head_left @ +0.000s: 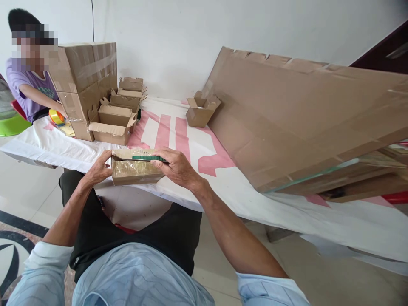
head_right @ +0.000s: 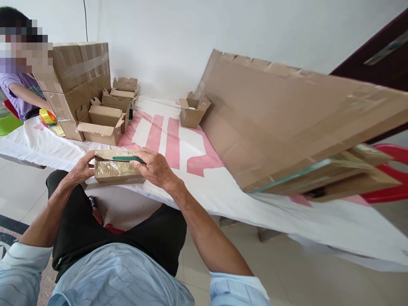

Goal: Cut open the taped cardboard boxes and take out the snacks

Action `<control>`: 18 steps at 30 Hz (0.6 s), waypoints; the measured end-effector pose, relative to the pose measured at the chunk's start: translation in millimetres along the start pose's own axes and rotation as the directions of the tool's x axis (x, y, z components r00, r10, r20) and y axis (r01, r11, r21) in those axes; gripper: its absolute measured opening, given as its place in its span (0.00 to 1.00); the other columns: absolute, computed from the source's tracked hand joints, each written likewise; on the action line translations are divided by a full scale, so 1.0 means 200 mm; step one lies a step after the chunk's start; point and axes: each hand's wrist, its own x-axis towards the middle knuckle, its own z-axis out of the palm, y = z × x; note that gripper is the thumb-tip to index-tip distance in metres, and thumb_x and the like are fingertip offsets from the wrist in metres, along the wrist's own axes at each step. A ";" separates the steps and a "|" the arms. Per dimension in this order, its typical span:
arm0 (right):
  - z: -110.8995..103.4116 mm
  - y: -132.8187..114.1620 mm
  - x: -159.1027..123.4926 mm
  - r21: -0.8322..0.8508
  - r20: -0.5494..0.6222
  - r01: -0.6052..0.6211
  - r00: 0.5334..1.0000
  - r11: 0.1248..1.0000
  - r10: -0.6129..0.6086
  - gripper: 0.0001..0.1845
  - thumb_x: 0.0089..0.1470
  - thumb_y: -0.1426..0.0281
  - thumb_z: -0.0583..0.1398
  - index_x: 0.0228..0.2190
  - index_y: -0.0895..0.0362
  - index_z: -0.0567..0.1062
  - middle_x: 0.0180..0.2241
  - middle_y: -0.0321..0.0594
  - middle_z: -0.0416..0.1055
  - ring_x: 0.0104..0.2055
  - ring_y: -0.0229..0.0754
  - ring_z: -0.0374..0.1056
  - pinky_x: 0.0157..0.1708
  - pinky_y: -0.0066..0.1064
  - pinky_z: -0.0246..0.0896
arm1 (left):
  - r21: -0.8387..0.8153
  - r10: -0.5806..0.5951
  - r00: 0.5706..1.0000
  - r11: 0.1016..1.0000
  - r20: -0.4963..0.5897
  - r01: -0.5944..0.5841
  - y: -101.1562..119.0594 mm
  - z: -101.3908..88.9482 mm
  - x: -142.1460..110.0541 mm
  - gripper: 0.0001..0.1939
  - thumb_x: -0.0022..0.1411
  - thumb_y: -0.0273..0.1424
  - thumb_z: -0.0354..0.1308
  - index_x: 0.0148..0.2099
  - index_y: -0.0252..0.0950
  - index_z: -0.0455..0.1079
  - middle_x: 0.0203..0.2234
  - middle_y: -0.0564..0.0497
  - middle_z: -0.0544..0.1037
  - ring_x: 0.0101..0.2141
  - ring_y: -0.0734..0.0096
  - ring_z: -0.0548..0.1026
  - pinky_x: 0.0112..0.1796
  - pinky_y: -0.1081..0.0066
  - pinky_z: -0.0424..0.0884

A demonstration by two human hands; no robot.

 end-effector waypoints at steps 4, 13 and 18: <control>0.01 -0.04 0.07 -0.114 0.079 0.005 0.997 0.993 0.004 0.12 0.76 0.64 0.64 0.51 0.51 0.88 0.45 0.44 0.86 0.46 0.51 0.79 0.47 0.39 0.72 | 0.031 0.000 1.000 1.000 0.027 -0.001 0.00 0.00 0.00 0.27 0.59 0.37 0.71 0.60 0.42 0.82 0.62 0.44 0.80 0.60 0.48 0.79 0.52 0.59 0.82; 0.01 -0.19 0.26 -0.404 0.269 0.034 0.960 0.914 0.083 0.12 0.78 0.65 0.63 0.50 0.54 0.88 0.46 0.45 0.83 0.44 0.48 0.74 0.40 0.36 0.58 | 0.076 0.016 0.999 0.997 0.041 -0.019 -0.01 0.00 0.00 0.26 0.60 0.36 0.69 0.61 0.43 0.80 0.61 0.44 0.79 0.59 0.49 0.79 0.52 0.58 0.83; 0.00 -0.27 0.36 -0.490 0.362 0.087 0.926 0.867 0.111 0.14 0.80 0.65 0.61 0.50 0.56 0.87 0.48 0.48 0.84 0.47 0.49 0.75 0.40 0.37 0.54 | 0.084 0.008 0.999 0.996 0.035 -0.011 -0.01 -0.01 0.01 0.26 0.61 0.38 0.71 0.61 0.42 0.80 0.60 0.44 0.80 0.58 0.50 0.79 0.52 0.58 0.82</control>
